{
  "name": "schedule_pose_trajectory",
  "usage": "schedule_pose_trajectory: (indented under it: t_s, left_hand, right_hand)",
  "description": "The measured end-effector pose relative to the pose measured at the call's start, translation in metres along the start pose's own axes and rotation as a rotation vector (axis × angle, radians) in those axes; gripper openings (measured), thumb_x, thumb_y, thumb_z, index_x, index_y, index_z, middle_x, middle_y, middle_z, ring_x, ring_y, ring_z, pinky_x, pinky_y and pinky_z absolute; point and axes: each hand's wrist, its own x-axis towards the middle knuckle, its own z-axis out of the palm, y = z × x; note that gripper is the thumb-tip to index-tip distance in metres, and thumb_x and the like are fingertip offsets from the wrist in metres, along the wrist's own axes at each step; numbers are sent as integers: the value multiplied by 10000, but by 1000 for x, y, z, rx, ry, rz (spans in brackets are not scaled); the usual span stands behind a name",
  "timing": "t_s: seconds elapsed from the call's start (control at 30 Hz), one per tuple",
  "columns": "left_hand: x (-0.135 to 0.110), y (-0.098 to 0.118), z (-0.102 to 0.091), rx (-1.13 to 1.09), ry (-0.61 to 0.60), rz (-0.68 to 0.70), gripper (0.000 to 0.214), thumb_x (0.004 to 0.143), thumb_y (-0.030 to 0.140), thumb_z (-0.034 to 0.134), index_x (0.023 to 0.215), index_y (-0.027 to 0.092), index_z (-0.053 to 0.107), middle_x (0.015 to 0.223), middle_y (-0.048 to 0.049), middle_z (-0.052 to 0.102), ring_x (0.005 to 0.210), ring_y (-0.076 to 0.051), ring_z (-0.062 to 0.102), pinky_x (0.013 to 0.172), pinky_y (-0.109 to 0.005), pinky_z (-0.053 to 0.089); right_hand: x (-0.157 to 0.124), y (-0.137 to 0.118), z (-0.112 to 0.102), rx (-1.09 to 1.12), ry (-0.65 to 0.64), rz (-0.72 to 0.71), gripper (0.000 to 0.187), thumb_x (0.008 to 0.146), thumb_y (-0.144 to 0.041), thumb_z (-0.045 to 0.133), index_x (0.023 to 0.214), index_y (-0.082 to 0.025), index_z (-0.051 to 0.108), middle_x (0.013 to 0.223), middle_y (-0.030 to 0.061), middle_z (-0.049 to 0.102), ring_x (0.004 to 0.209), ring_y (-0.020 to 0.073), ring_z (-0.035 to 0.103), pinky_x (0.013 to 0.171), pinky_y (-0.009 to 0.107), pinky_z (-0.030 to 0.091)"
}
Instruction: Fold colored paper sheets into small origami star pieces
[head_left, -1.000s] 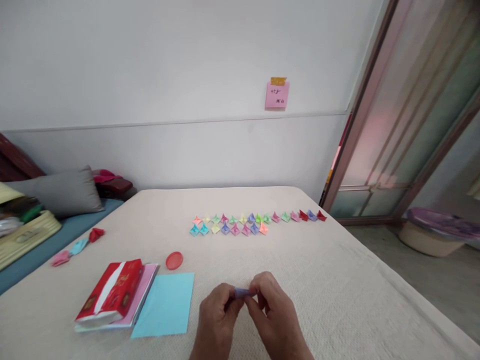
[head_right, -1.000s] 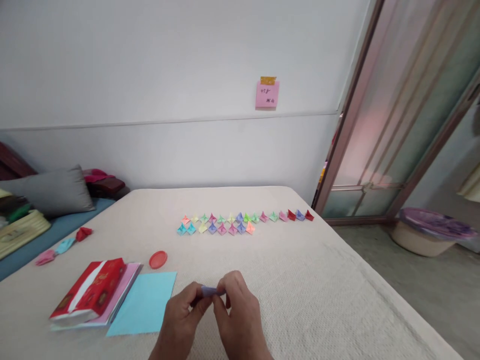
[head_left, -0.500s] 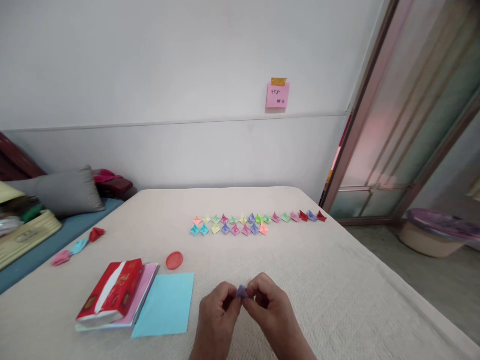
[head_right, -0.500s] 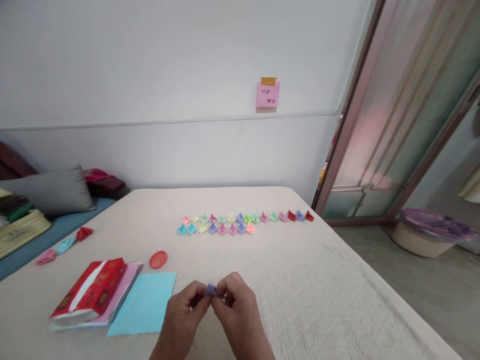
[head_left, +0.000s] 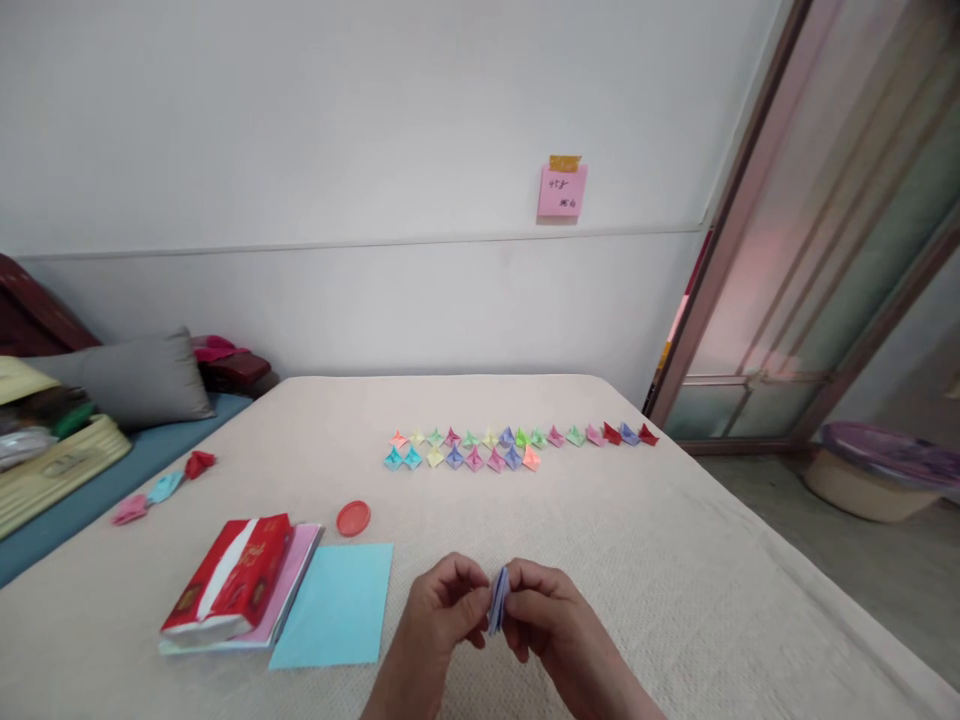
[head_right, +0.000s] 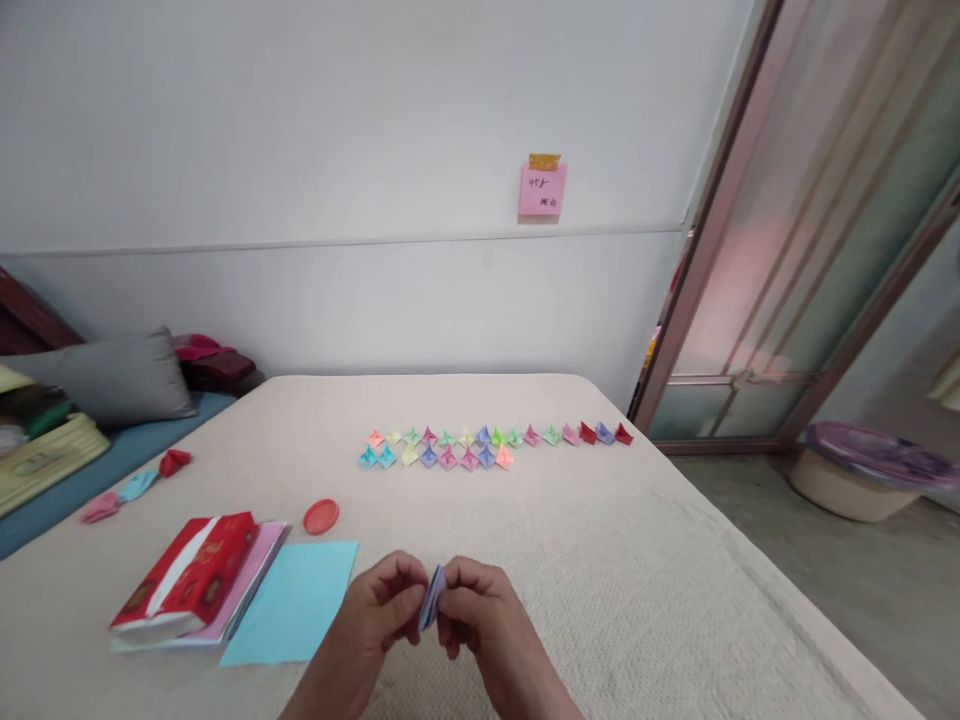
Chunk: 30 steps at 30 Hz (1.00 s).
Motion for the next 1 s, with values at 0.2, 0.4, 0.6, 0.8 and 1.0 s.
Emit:
schedule_pose_trajectory:
  t_s: [0.2,0.4,0.6,0.8,1.0]
  left_hand:
    - [-2,-4,-3,-195,-97,-135,161,722,261,717,772,148,614,566,30,530,462,-55,383,457,-197,227]
    - [1,-12,-10,-195,-116,-179,138,746,266,696,748,136,647,580,20,521,477,-63,408,454,-195,261]
    - [-2,-7,-2,-236,-163,-186,153,797,257,639,767,107,645,739,-56,617,677,-142,588,588,-233,391]
    - [-2,1,5,-208,-78,-64,141,729,177,676,653,142,563,762,-50,647,706,-187,618,712,-333,437]
    - [0,-5,2,60,46,-106,127,718,160,635,674,167,516,594,9,626,560,-120,555,554,-239,385]
  right_hand:
    - [-1,-2,0,-42,-17,39,120,665,-135,533,580,-130,617,499,-26,492,462,80,388,464,220,251]
    - [2,1,-4,-40,-7,79,111,659,-148,528,583,-136,607,506,-14,536,452,86,402,455,222,259]
    - [3,4,-3,14,9,45,149,698,-210,562,573,-136,595,515,-22,520,462,80,408,460,217,268]
    - [4,2,-1,-112,103,-24,79,588,-65,582,571,-141,596,598,-18,600,521,84,463,507,219,321]
    - [7,7,-3,-251,142,-41,61,646,-102,569,618,-156,576,521,-34,608,496,95,512,494,215,354]
